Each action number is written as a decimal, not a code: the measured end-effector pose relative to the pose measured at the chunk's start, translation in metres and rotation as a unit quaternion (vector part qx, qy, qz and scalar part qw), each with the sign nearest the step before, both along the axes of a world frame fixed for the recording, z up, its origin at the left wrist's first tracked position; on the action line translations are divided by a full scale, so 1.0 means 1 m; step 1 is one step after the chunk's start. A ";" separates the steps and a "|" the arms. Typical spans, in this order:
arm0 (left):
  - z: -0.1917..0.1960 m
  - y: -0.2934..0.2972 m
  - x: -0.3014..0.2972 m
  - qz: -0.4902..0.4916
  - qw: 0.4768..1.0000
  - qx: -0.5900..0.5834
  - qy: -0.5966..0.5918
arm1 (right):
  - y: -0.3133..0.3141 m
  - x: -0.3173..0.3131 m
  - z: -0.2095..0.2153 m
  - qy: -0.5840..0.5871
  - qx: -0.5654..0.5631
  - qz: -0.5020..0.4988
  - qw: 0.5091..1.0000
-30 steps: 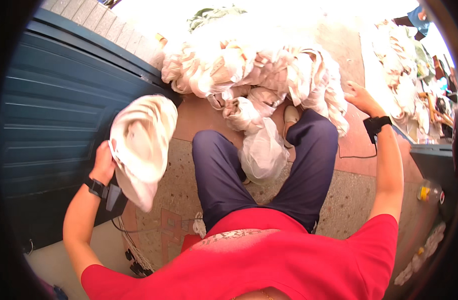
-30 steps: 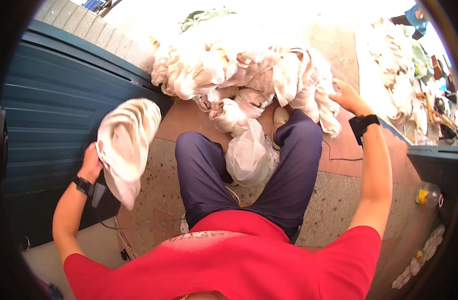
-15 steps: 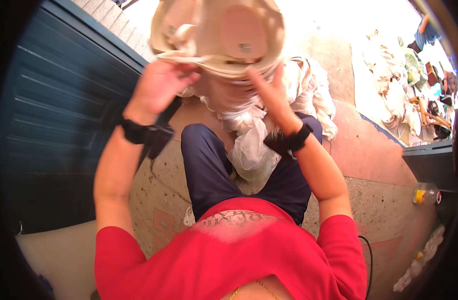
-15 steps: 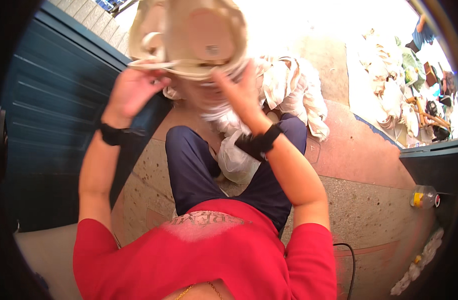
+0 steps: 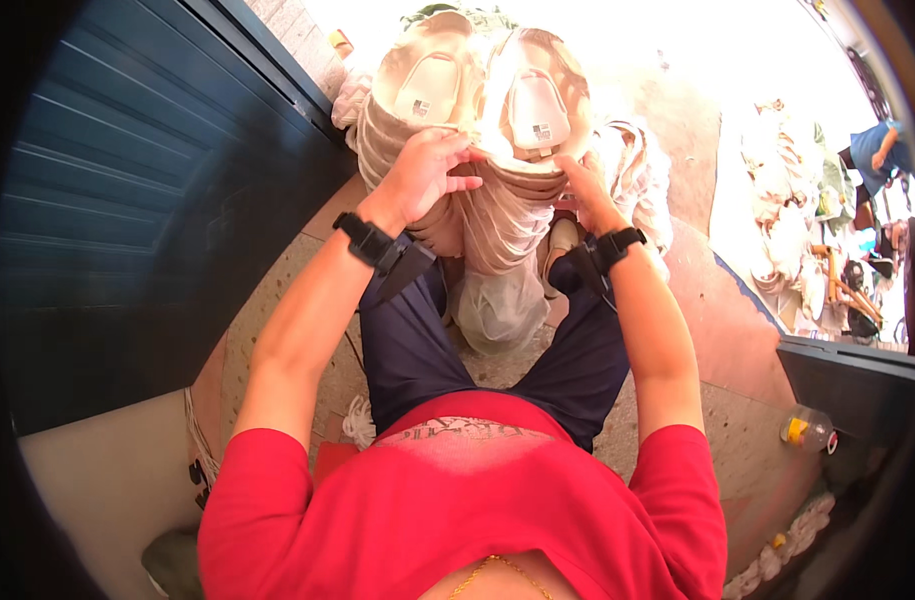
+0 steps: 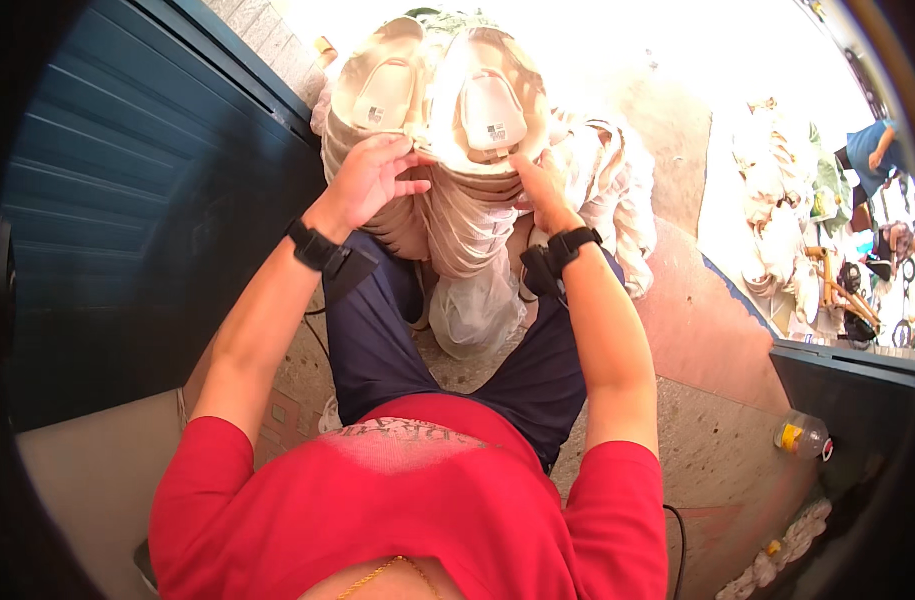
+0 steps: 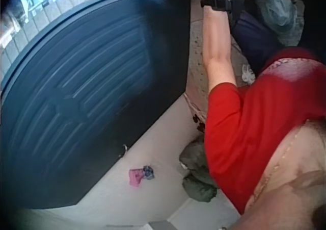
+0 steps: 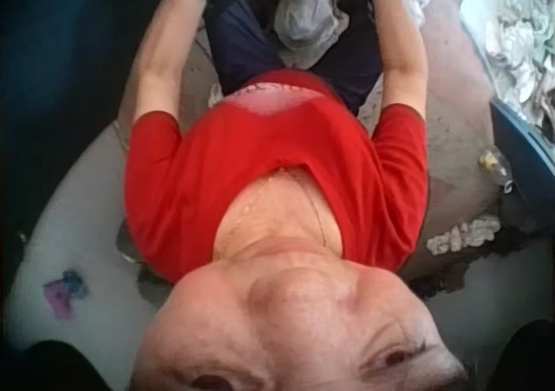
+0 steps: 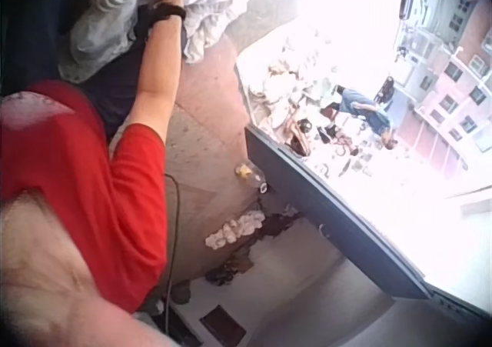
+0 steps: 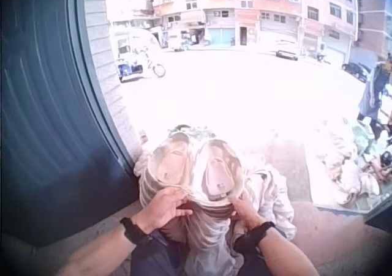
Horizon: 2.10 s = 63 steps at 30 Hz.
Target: The recorder is organizing and bundling white shoe components in a manufacturing area.
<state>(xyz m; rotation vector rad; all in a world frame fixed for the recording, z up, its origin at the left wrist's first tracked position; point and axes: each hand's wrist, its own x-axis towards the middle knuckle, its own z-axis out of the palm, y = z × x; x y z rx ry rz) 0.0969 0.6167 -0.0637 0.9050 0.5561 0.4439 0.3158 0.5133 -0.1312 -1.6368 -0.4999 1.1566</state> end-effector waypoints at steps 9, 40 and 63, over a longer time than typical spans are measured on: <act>0.002 0.040 -0.036 -0.002 0.968 0.218 0.122 | -0.031 0.096 -0.135 -0.233 0.024 0.250 0.940; -0.103 -0.243 -0.317 -0.300 0.646 0.417 0.565 | -0.054 0.053 -0.028 -0.195 -0.209 0.248 0.926; 0.154 0.058 -0.438 0.039 0.299 0.440 0.846 | -0.092 0.083 -0.043 -0.126 -0.133 0.146 0.972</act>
